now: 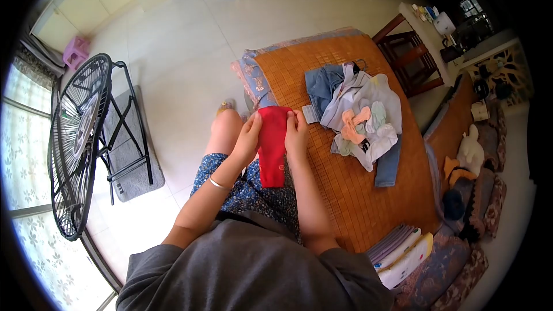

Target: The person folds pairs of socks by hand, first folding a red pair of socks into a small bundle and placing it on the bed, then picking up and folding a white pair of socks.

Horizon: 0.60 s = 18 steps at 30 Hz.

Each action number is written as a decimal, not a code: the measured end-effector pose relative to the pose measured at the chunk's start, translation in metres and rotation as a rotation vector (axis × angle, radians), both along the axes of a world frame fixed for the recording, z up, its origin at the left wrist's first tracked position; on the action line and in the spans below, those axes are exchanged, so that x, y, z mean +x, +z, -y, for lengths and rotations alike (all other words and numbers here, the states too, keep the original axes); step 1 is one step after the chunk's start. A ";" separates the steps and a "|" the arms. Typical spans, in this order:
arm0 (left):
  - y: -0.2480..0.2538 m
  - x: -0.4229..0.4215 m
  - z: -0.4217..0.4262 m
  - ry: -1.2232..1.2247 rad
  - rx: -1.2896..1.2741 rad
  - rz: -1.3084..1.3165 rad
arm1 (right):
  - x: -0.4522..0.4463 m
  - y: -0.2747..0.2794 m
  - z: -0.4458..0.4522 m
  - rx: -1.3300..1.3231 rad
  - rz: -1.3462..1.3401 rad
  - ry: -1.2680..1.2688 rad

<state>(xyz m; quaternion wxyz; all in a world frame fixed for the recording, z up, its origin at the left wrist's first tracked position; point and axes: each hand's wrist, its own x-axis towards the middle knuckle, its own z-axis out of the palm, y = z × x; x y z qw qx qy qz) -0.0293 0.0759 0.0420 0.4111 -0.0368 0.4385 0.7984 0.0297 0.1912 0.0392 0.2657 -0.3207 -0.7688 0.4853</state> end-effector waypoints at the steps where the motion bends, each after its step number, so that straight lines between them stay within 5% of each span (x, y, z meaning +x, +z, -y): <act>1: 0.002 0.005 0.003 -0.001 -0.001 0.001 | -0.001 -0.006 -0.002 -0.115 -0.038 -0.020; 6: -0.015 0.013 0.011 -0.229 0.097 -0.215 | 0.005 0.002 -0.004 -0.222 -0.051 -0.069; 8: -0.006 0.014 0.009 -0.166 0.085 -0.191 | 0.010 0.028 0.001 -0.729 -0.145 -0.078; 10: -0.003 0.014 0.006 -0.097 0.077 -0.172 | 0.014 0.010 0.002 -0.665 -0.244 -0.081; 12: -0.005 0.014 0.004 -0.046 -0.056 -0.310 | 0.024 0.003 -0.003 -0.460 -0.009 0.192; 18: -0.035 0.012 -0.008 0.075 -0.153 -0.643 | 0.013 0.010 0.010 -0.082 -0.030 -0.090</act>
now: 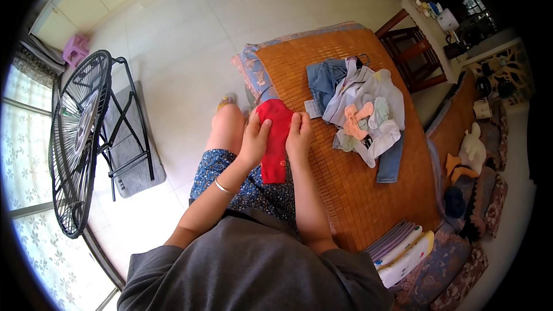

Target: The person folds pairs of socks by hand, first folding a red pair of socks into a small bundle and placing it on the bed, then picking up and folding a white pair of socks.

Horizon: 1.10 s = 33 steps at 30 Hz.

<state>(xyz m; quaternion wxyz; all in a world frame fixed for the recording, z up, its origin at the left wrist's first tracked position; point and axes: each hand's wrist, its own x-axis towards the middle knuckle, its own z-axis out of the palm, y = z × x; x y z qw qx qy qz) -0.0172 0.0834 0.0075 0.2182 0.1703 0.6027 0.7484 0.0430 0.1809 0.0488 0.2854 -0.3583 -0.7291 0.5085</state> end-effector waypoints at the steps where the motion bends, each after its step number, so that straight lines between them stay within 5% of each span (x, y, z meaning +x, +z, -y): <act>1: 0.013 -0.001 0.001 0.001 -0.010 -0.062 | 0.000 0.002 -0.002 -0.001 0.000 0.003; 3: 0.040 0.001 0.007 -0.147 0.287 0.538 | 0.000 0.007 -0.008 -0.069 -0.029 0.068; 13: 0.031 -0.011 0.004 -0.050 0.091 0.343 | 0.000 0.009 -0.010 -0.879 -0.080 0.278; 17: 0.033 -0.022 -0.011 0.044 -0.162 0.007 | -0.017 -0.006 -0.020 -0.393 -0.141 0.270; 19: 0.049 -0.030 -0.020 0.122 -0.160 -0.303 | -0.023 0.022 -0.030 0.123 0.095 0.245; 22: 0.071 -0.044 -0.023 0.032 -0.208 -0.263 | -0.029 0.051 -0.032 0.053 -0.113 0.277; 26: 0.060 -0.036 -0.010 -0.042 -0.412 -0.307 | -0.012 0.027 -0.031 0.116 0.090 0.290; 29: -0.035 0.004 0.011 0.010 -0.457 -0.406 | 0.024 -0.044 -0.014 0.044 0.264 0.309; 33: -0.073 0.040 0.037 -0.119 -0.588 -0.161 | 0.061 -0.079 0.006 -0.037 0.494 0.336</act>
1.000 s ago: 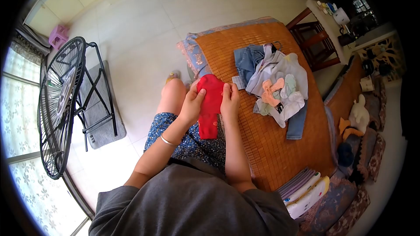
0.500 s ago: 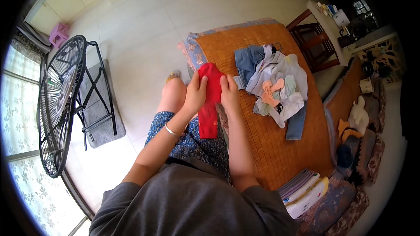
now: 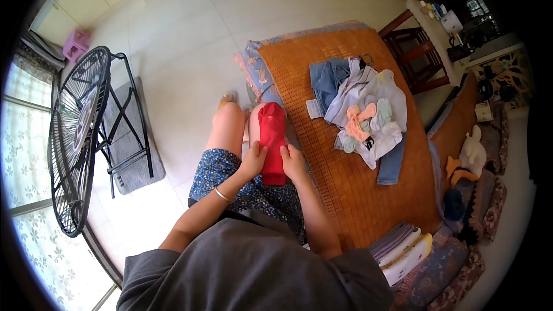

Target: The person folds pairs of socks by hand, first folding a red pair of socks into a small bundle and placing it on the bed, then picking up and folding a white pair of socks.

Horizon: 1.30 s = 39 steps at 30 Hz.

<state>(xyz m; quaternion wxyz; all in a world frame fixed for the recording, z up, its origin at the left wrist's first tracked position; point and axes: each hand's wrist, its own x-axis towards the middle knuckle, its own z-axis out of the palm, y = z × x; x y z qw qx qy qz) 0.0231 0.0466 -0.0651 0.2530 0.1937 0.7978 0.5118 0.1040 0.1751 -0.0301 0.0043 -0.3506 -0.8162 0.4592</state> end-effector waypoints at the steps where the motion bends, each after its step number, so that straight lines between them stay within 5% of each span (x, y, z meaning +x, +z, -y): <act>1: 0.002 0.002 0.002 0.000 -0.003 0.008 | 0.004 0.002 0.001 -0.003 0.008 0.000; 8: 0.073 0.005 0.009 -0.128 -0.055 0.363 | 0.017 0.015 -0.007 -0.147 -0.076 0.040; 11: 0.065 0.009 0.017 -0.205 -0.074 0.468 | 0.027 0.006 -0.014 -0.173 -0.073 0.098; 13: 0.027 0.002 0.016 -0.305 -0.176 0.115 | 0.031 0.003 -0.021 -0.158 -0.086 0.139; 16: 0.004 -0.030 0.005 -0.189 -0.159 0.284 | 0.018 0.010 -0.036 -0.314 0.048 0.245; 18: 0.014 -0.037 0.003 -0.213 -0.167 0.356 | -0.005 0.018 -0.051 -0.700 0.230 -0.124; 19: 0.019 -0.036 0.003 -0.240 -0.166 0.280 | -0.017 0.023 -0.050 -0.697 0.228 -0.117; 21: 0.026 -0.035 0.003 -0.261 -0.167 0.198 | -0.041 0.028 -0.045 -0.553 0.122 -0.275; 23: 0.027 -0.035 0.004 -0.386 -0.212 -0.040 | -0.055 -0.032 -0.066 -0.593 0.073 -0.319; 25: 0.032 -0.031 0.002 -0.339 -0.192 -0.081 | -0.066 -0.038 -0.072 -0.788 0.056 -0.283; 31: 0.064 -0.024 0.000 -0.279 -0.179 -0.149 | -0.063 -0.021 -0.065 -0.735 -0.392 -0.324; 36: 0.010 0.004 0.014 -0.148 0.166 0.341 | -0.061 -0.014 -0.054 -0.718 -0.436 -0.134; 37: 0.025 0.004 0.016 -0.151 0.165 0.342 | -0.061 -0.025 -0.053 -0.717 -0.436 -0.137; 39: 0.051 0.004 0.023 -0.125 0.090 0.779 | -0.066 -0.035 -0.048 -0.665 -0.252 -0.127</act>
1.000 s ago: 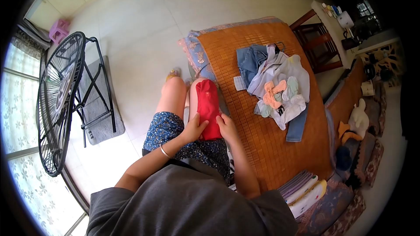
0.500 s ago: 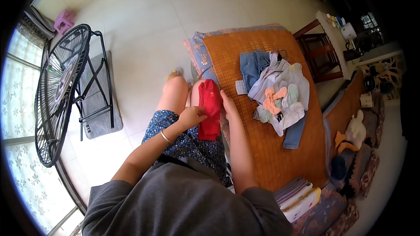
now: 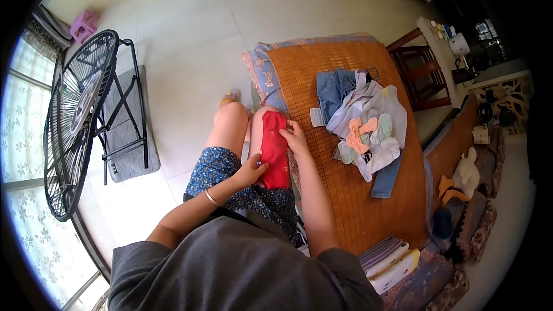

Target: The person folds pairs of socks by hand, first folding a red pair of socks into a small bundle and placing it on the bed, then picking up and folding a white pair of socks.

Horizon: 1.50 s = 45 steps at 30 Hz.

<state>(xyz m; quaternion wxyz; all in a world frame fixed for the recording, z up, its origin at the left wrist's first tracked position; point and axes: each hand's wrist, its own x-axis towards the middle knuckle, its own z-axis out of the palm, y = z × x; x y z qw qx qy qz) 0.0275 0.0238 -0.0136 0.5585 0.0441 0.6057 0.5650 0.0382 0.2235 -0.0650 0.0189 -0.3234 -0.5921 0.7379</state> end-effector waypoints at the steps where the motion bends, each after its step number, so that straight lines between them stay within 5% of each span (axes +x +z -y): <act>1: -0.001 0.001 0.001 0.004 0.000 -0.002 | -0.002 0.001 0.001 0.018 0.046 -0.030; 7: -0.016 0.000 0.002 -0.072 0.021 -0.075 | -0.034 -0.024 -0.014 0.321 0.211 -0.004; 10: -0.015 -0.003 0.001 -0.059 0.026 -0.094 | -0.043 -0.045 -0.019 0.235 0.006 -0.115; 13: -0.016 -0.007 0.001 -0.092 -0.037 -0.200 | -0.046 -0.055 -0.016 0.404 0.027 -0.076; 22: -0.003 -0.007 0.001 -0.168 -0.012 -0.173 | -0.041 -0.044 -0.005 0.325 -0.054 -0.004; 26: 0.012 -0.033 -0.003 -0.261 -0.223 -0.314 | -0.041 -0.049 -0.007 0.368 -0.079 0.014; 29: -0.046 -0.065 -0.014 -0.084 -0.243 -0.768 | -0.042 -0.044 -0.005 0.436 -0.054 0.018; 33: -0.042 -0.097 -0.046 0.012 -0.258 -0.548 | -0.042 -0.036 -0.005 0.519 0.024 -0.037; 35: -0.077 -0.105 -0.058 0.058 -0.368 -0.760 | -0.041 -0.032 -0.004 0.577 0.071 -0.026; 38: -0.075 -0.110 -0.068 0.026 -0.477 -0.656 | -0.041 -0.032 -0.001 0.641 0.043 -0.047; 45: -0.076 -0.095 -0.066 0.219 -0.348 -0.866 | -0.035 -0.032 0.002 0.762 0.061 -0.029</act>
